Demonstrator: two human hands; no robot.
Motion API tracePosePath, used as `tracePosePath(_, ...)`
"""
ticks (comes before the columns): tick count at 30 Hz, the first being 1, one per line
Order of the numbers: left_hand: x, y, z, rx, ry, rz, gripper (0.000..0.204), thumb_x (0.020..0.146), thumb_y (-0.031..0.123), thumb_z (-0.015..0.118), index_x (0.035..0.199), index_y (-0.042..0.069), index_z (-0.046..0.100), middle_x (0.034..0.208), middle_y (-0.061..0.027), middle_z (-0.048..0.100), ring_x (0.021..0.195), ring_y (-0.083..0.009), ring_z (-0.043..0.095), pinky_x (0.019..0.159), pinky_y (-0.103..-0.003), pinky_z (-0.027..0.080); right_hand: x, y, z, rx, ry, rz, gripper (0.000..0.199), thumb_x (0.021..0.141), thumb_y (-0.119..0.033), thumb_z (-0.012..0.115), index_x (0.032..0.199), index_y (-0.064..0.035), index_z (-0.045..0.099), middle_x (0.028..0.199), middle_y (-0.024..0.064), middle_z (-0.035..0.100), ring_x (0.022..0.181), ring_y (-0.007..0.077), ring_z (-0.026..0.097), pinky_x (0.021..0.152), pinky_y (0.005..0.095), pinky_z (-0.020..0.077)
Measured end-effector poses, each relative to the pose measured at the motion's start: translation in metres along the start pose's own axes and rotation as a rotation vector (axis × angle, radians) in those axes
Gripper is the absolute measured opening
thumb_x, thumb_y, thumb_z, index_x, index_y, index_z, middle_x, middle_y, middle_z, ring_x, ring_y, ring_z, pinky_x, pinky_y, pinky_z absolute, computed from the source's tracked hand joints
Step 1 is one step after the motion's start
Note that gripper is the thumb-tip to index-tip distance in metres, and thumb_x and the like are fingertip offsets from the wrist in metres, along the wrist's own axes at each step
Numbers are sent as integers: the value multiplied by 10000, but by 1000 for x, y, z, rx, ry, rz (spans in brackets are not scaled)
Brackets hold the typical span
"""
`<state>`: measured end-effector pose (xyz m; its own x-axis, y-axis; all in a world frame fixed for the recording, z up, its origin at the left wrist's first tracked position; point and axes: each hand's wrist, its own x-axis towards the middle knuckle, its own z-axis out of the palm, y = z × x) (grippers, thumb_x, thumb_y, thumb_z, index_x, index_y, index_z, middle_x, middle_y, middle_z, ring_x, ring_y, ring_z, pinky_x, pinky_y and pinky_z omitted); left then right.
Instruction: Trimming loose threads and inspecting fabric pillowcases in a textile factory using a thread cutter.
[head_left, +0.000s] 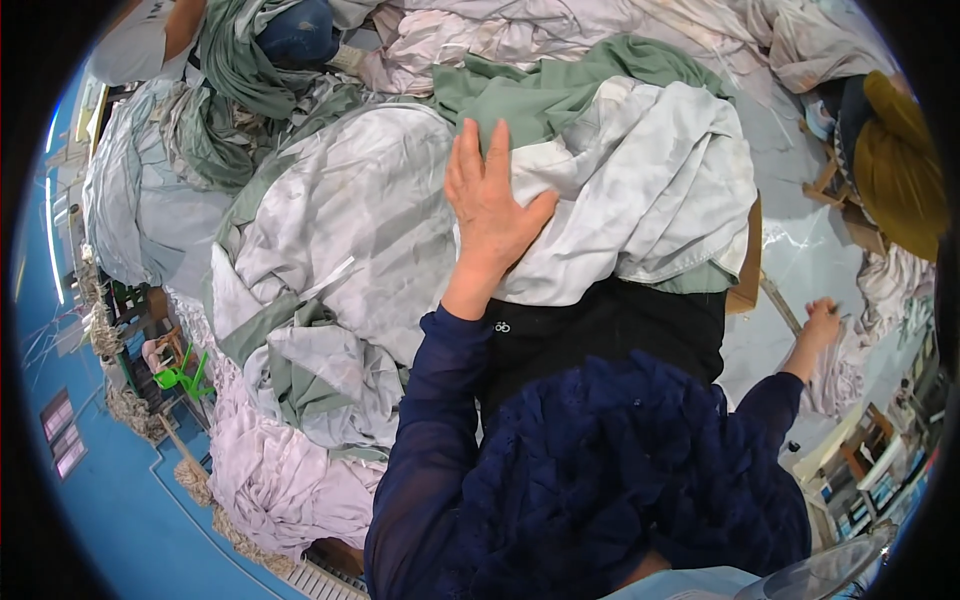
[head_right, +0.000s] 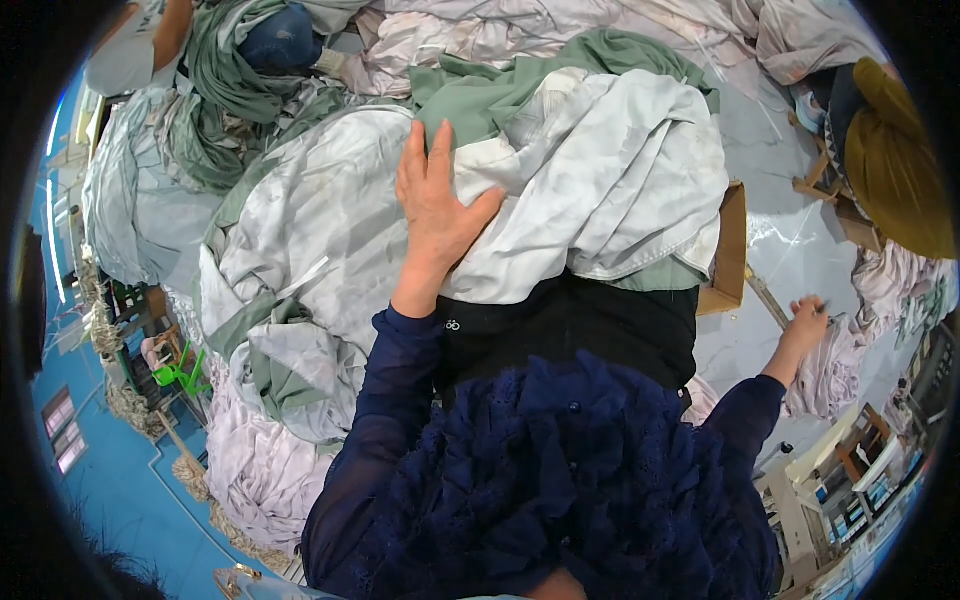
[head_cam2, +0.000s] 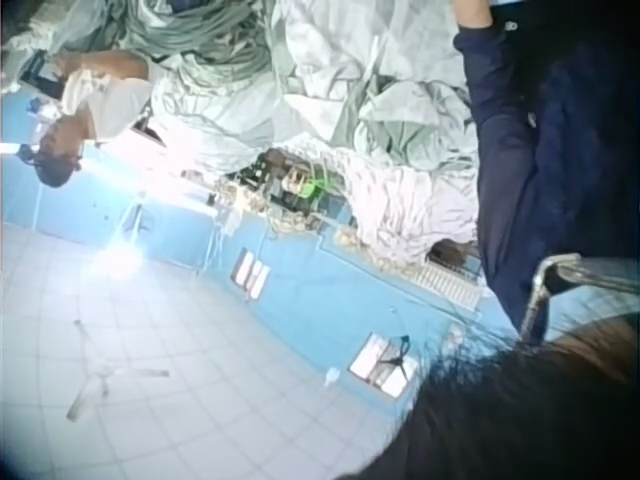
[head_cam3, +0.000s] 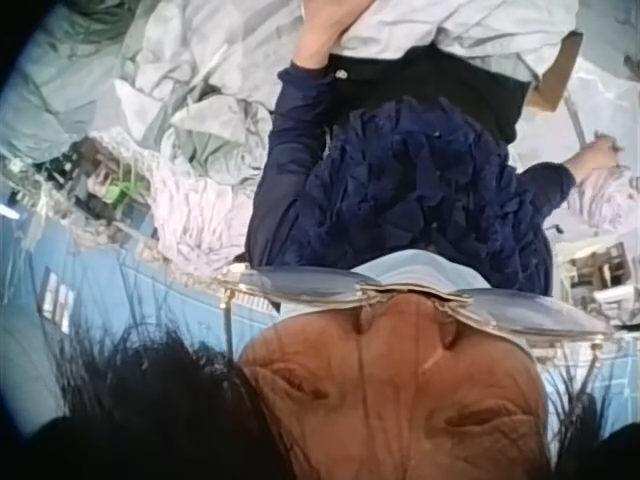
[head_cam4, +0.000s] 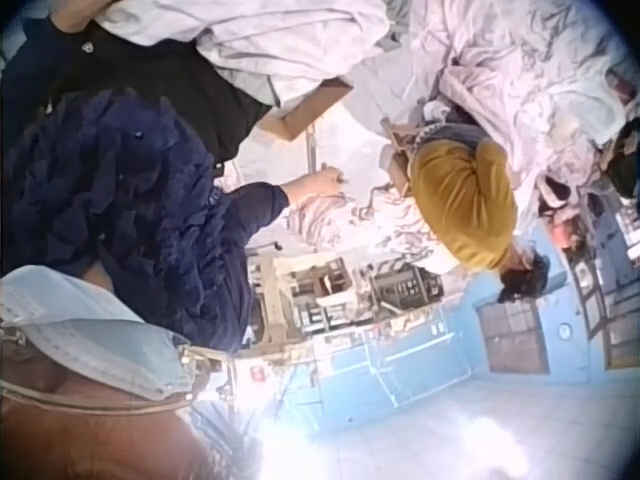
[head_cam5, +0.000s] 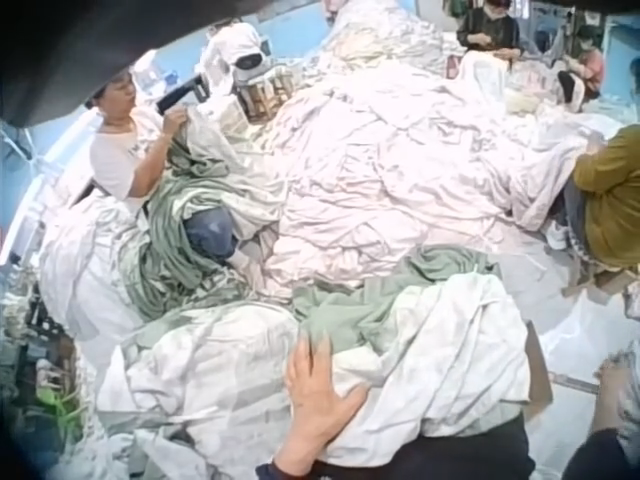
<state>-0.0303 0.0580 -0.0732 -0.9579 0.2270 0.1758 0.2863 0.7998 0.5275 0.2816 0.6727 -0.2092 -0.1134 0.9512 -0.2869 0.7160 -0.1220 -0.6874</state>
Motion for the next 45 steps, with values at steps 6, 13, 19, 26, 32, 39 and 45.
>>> tracePosePath(6, 1, -3, -6, -26, -2, 89, 859, 650, 269, 776, 1414, 74, 435, 1501, -240, 286, 1364, -452, 277, 1101, -532, 252, -281, -171, 99, 115, -424, -844, 359, 916, -36, 624, 1268, 2, 569, 1111, 49, 650, 751, 73, 588, 695, 215, 498)
tracePosePath(13, -1, 0, 0, -27, 20, 81, 861, 633, 271, 790, 1403, 83, 453, 1496, -228, 302, 1357, -447, 293, 1096, -526, 264, -402, -243, 208, 127, -975, -1057, 311, 762, -71, 769, 1041, 4, 654, 911, 94, 648, 662, 138, 593, 608, 259, 477)
tracePosePath(19, -1, 1, -1, -8, 31, 46, 882, 607, 260, 807, 1401, 94, 461, 1495, -217, 309, 1357, -438, 300, 1092, -525, 270, -411, -245, 231, -46, -977, -1202, 152, 781, -104, 724, 864, 12, 673, 746, 94, 623, 654, 208, 590, 583, 327, 452)
tracePosePath(26, 1, 2, -2, -13, 4, 8, 868, 607, 263, 811, 1391, 102, 474, 1498, -207, 305, 1368, -423, 286, 1097, -520, 258, -415, -271, 227, 294, -1255, -937, 48, 817, -33, 676, 848, -1, 658, 766, 39, 598, 681, 113, 503, 617, 257, 393)
tracePosePath(32, 2, 0, 1, -10, -8, -3, 857, 616, 269, 806, 1390, 105, 477, 1499, -198, 305, 1371, -417, 283, 1104, -516, 243, -432, -272, 259, 645, -1497, -785, 61, 907, -62, 621, 899, -2, 618, 799, 19, 623, 693, 73, 528, 600, 224, 399)
tracePosePath(39, 1, -2, -2, -49, -12, 10, 865, 620, 292, 802, 1398, 108, 471, 1507, -196, 284, 1373, -418, 271, 1107, -522, 230, -385, -280, 247, 327, -1542, -627, 95, 930, -121, 601, 866, -56, 574, 686, -28, 551, 587, 28, 473, 507, 186, 356)
tracePosePath(45, 1, -6, -6, -101, -20, 15, 893, 610, 290, 802, 1412, 108, 455, 1514, -197, 275, 1378, -424, 257, 1111, -527, 218, -312, -270, 219, 134, -769, -1188, 53, 937, -83, 601, 888, -62, 595, 700, -47, 511, 633, 20, 441, 565, 178, 342)
